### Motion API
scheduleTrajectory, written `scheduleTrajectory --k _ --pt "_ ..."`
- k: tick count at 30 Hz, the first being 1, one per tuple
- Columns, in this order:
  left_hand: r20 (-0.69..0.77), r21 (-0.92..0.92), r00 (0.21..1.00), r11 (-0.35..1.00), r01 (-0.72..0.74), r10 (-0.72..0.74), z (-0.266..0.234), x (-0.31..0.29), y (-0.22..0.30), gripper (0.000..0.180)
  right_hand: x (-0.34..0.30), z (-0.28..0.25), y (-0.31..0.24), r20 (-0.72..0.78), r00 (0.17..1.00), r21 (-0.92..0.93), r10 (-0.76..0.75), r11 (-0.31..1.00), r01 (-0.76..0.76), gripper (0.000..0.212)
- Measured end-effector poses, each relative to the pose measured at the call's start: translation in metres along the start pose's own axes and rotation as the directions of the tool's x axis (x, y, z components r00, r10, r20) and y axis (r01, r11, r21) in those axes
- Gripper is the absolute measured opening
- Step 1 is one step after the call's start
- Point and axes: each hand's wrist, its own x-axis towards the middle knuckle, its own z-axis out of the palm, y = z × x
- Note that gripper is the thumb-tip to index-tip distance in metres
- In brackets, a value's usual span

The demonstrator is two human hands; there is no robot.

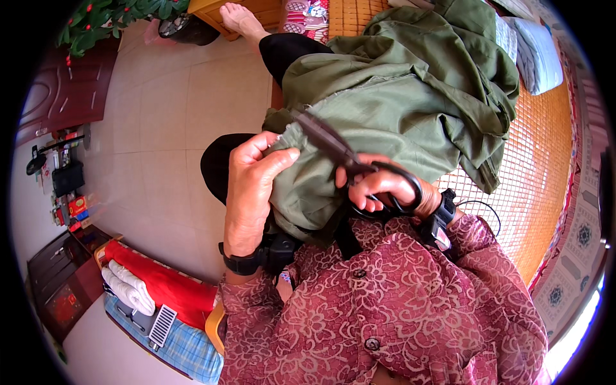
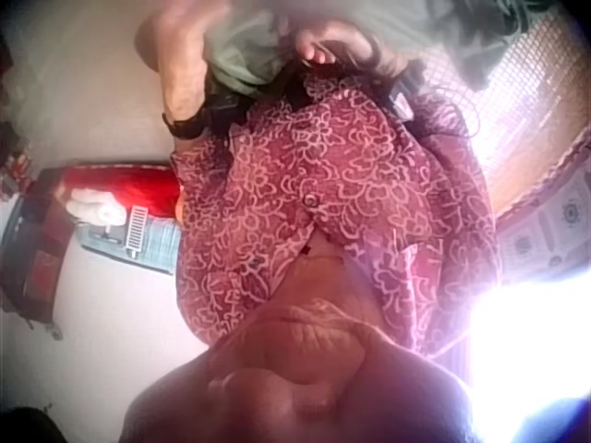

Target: The person trims a length of green fabric with large shears while sitting on a bed.

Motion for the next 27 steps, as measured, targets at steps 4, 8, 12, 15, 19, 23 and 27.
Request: scheduleTrajectory --k 4,8,12,15,19,23,27 --pt "-0.015 0.023 1.0 1.0 0.001 -0.001 -0.002 -0.002 -0.003 0.008 0.006 -0.009 -0.001 -0.098 0.973 0.365 -0.21 0.902 0.231 0.033" --pt "-0.043 -0.076 0.998 0.996 -0.05 0.047 0.0 0.001 -0.001 0.011 0.0 -0.012 0.005 -0.072 0.991 0.226 -0.111 0.966 0.125 0.034" --pt "-0.02 -0.064 0.999 0.997 -0.032 0.031 0.0 0.002 0.0 0.015 -0.007 -0.005 0.002 -0.091 0.996 0.135 0.02 0.991 -0.008 0.037" --pt "-0.012 -0.013 0.999 0.999 -0.032 0.032 0.007 0.004 0.006 0.018 -0.009 -0.004 0.005 -0.104 0.994 0.144 0.03 0.989 -0.015 0.037" --pt "-0.019 0.008 1.0 1.0 -0.022 0.022 0.011 0.009 0.004 0.02 -0.009 -0.004 0.005 -0.078 0.997 0.129 0.003 0.992 0.007 0.028" --pt "-0.006 -0.045 0.999 0.998 -0.04 0.04 0.005 0.014 -0.002 0.019 -0.011 -0.004 0.003 -0.072 0.997 0.117 0.034 0.993 -0.025 0.035" --pt "-0.037 -0.087 0.999 0.996 -0.037 0.034 0.007 0.014 -0.002 0.021 -0.011 -0.005 0.006 -0.052 0.998 0.126 0.035 0.992 -0.029 0.036"
